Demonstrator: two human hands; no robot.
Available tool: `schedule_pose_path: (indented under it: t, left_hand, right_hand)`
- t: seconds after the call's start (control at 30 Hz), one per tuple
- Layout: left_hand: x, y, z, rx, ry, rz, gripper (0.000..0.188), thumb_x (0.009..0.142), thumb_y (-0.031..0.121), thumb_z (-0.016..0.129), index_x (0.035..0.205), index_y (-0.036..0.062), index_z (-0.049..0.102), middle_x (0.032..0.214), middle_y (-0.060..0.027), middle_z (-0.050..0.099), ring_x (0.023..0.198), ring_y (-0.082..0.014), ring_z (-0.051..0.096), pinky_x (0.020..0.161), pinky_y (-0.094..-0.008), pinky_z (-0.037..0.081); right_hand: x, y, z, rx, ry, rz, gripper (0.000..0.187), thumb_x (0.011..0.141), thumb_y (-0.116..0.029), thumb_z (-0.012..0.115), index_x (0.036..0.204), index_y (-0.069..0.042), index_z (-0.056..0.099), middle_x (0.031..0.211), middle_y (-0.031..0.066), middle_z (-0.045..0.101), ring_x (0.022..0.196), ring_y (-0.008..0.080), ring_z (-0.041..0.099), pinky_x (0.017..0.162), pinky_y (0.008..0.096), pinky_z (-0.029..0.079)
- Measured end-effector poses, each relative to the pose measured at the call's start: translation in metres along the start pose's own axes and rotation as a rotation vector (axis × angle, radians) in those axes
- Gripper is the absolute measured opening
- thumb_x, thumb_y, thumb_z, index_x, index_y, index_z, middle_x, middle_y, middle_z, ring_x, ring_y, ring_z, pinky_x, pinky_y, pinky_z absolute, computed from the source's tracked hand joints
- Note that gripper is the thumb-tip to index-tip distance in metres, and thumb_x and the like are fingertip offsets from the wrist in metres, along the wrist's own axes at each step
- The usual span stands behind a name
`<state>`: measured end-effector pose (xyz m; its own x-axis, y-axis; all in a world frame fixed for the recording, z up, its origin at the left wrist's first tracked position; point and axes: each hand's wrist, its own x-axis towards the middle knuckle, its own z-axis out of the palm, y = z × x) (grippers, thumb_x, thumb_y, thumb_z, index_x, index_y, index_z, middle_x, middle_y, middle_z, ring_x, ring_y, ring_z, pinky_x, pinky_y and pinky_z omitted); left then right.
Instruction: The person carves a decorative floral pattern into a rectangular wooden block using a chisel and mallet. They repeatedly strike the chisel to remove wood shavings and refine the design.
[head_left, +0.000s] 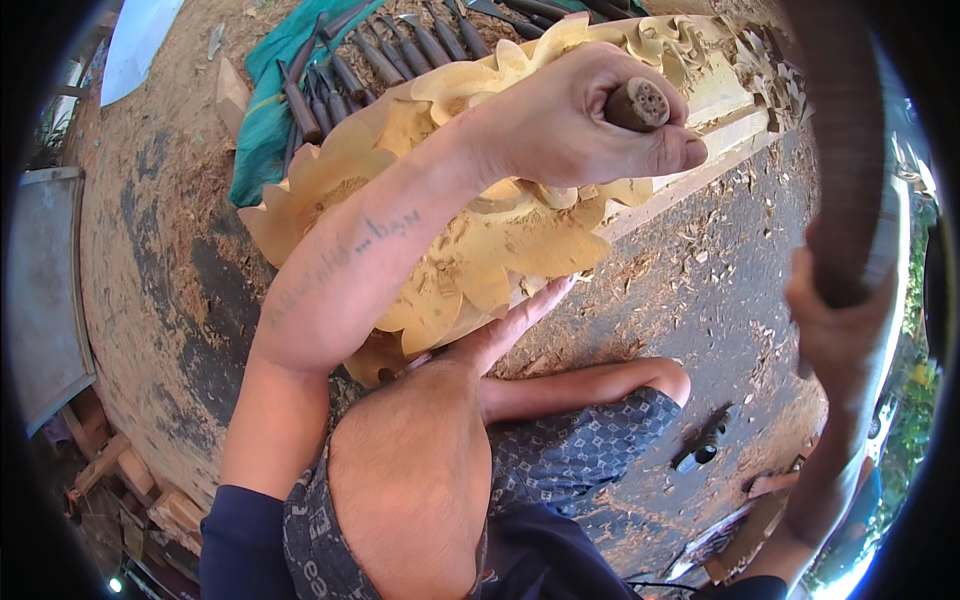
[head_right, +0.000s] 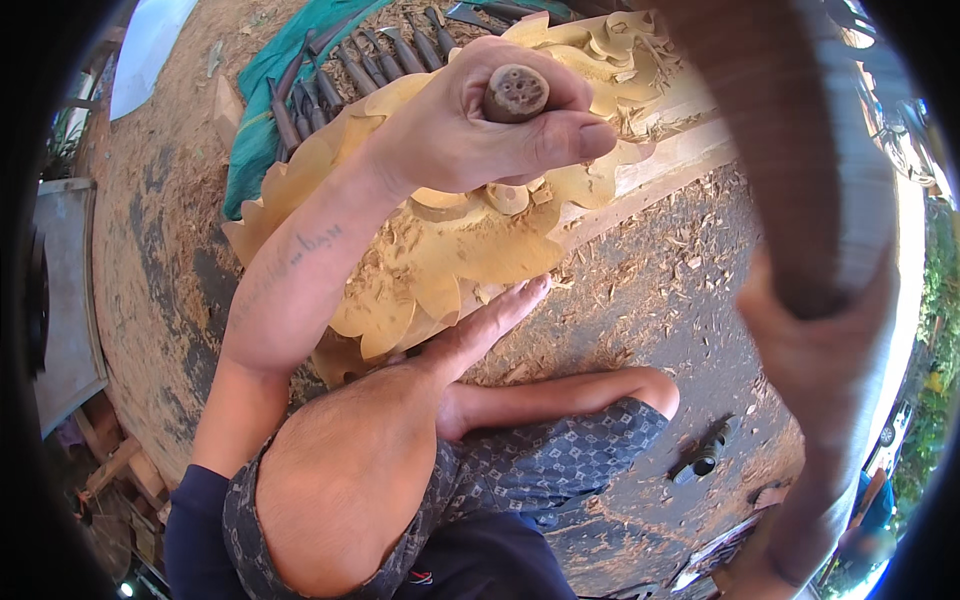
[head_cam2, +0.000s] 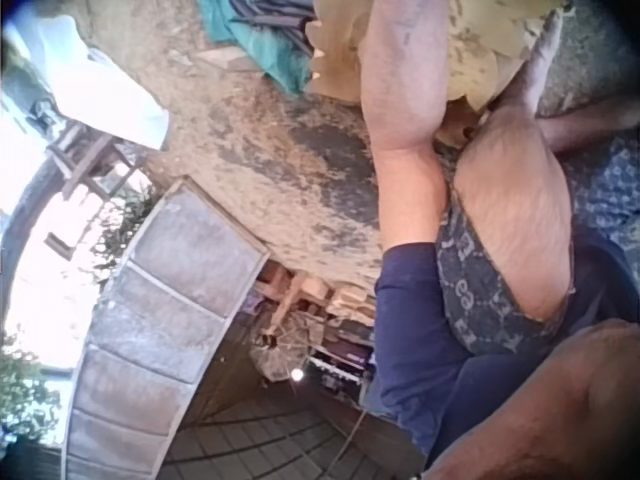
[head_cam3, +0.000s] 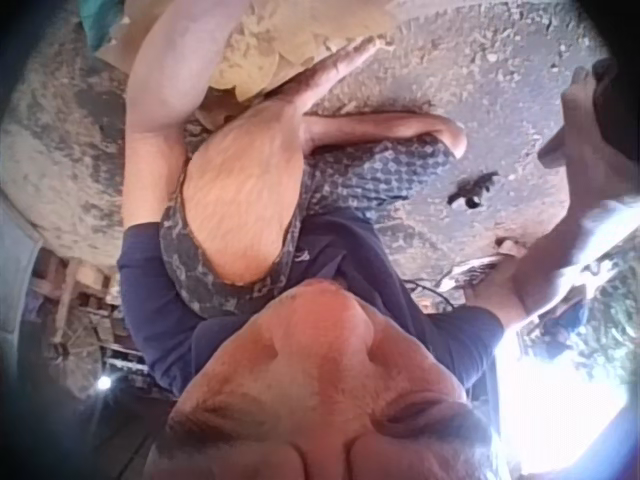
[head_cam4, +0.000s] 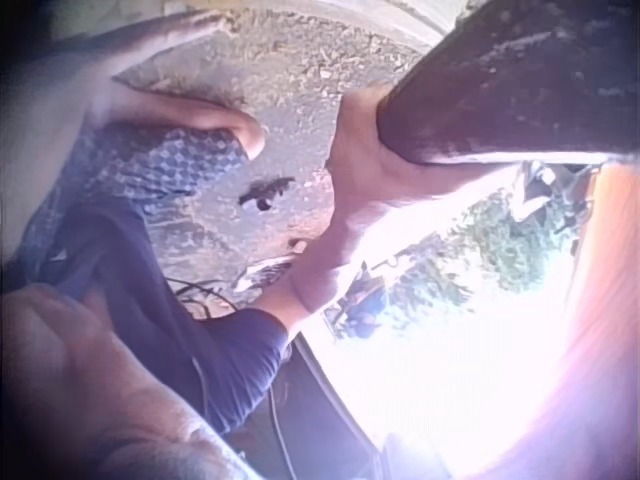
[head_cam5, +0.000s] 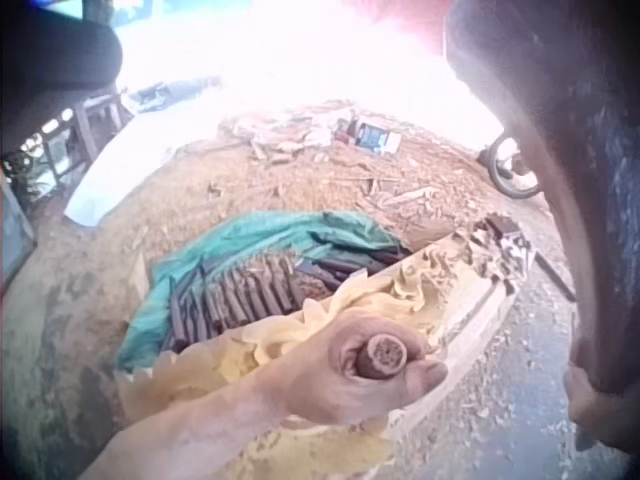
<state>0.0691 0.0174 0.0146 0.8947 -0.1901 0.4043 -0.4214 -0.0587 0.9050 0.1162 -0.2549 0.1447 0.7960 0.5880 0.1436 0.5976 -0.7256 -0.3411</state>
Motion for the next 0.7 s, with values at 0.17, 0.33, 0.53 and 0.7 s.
schedule_pose_path:
  t: [0.17, 0.33, 0.53, 0.7]
  left_hand:
    - [-0.013, -0.013, 0.032, 0.397, 0.336, 0.438, 0.022, 0.089, 0.01, 0.078, 0.109, 0.0042, 0.073, 0.111, -0.0085, 0.072, 0.107, -0.0259, 0.067, 0.096, -0.0436, 0.051]
    - [0.012, -0.009, 0.016, 0.107, 0.161, -0.028, 0.016, 0.096, 0.018, 0.071, 0.1, 0.0025, 0.07, 0.077, -0.0024, 0.066, 0.066, -0.0137, 0.06, 0.06, -0.0316, 0.047]
    - [0.006, 0.011, -0.003, -0.345, 0.312, -0.145, 0.03, 0.109, 0.025, 0.061, 0.085, 0.0081, 0.056, 0.059, 0.0043, 0.044, 0.045, -0.006, 0.039, 0.043, -0.0253, 0.031]
    - [0.001, 0.037, 0.01, -0.359, 0.504, 0.055, 0.029, 0.106, 0.03, 0.066, 0.092, 0.0057, 0.057, 0.066, -0.0038, 0.056, 0.051, -0.0121, 0.052, 0.046, -0.0241, 0.039]
  right_hand:
    - [0.012, -0.024, -0.008, -0.099, -0.229, -0.193, 0.087, 0.069, 0.005, 0.069, 0.152, -0.01, 0.045, 0.114, 0.0218, 0.069, 0.107, 0.035, 0.071, 0.094, 0.0415, 0.053]
    - [-0.03, 0.007, 0.01, 0.113, -0.209, 0.015, 0.083, 0.082, 0.005, 0.071, 0.157, -0.002, 0.036, 0.132, 0.0176, 0.062, 0.119, 0.0243, 0.065, 0.101, 0.0365, 0.051]
    - [-0.069, 0.039, 0.008, 0.14, -0.036, 0.076, 0.078, 0.076, 0.007, 0.067, 0.149, -0.003, 0.043, 0.114, 0.012, 0.064, 0.102, 0.0188, 0.066, 0.087, 0.0316, 0.053]
    - [-0.073, 0.032, 0.006, 0.218, 0.019, 0.224, 0.076, 0.082, 0.007, 0.073, 0.151, -0.001, 0.042, 0.12, 0.0116, 0.066, 0.106, 0.0174, 0.067, 0.092, 0.0313, 0.053]
